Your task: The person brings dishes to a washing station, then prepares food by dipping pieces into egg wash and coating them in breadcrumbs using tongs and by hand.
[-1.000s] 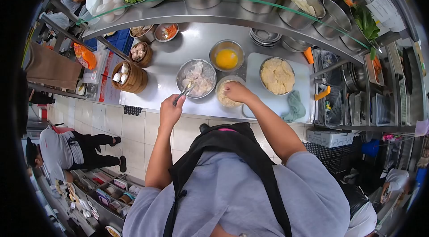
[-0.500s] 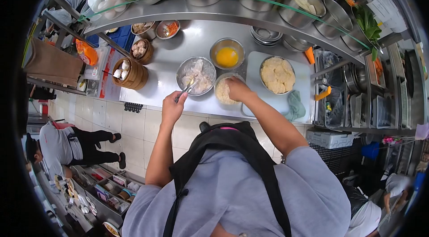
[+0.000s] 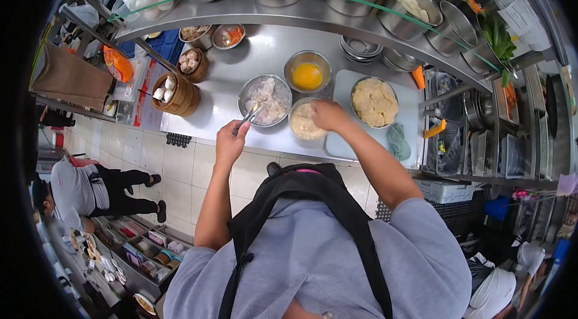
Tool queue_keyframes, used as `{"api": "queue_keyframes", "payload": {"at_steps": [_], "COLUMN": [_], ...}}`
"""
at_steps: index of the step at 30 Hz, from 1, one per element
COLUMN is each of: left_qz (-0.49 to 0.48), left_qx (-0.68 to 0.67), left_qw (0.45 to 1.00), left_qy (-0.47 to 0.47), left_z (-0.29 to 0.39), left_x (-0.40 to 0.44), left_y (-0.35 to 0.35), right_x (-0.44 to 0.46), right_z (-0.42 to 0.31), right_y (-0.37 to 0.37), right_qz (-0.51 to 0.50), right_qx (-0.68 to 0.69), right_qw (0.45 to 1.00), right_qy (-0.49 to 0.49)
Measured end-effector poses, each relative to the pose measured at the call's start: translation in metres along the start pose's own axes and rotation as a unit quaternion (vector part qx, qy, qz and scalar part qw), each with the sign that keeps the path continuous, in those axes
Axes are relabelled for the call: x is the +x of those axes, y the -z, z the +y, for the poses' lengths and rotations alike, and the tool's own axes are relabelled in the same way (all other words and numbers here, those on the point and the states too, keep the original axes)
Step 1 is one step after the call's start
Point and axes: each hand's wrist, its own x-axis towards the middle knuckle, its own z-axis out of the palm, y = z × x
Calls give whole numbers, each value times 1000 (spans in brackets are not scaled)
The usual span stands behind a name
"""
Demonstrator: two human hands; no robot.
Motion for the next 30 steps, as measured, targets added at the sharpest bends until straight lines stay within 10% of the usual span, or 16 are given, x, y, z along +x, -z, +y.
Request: {"api": "queue_keyframes", "payload": {"at_steps": [11,17,30], "left_qz": [-30,-24,-8], "left_qx": [10,-14,-12], "left_qw": [999,999,1000], "left_qy": [10,16,2], "left_z": [10,9,-2], "left_x": [3,1,2], "left_y": [-11,-10,-9], "right_x": [32,-8,39], "right_z": [13,-36,9], "right_y": [-58,-46,-21], "right_qz": [-193,40,-134], "right_qx": [60,-23,40], "right_qw": [979,998,986], "right_qy": [4,-31,-87]}}
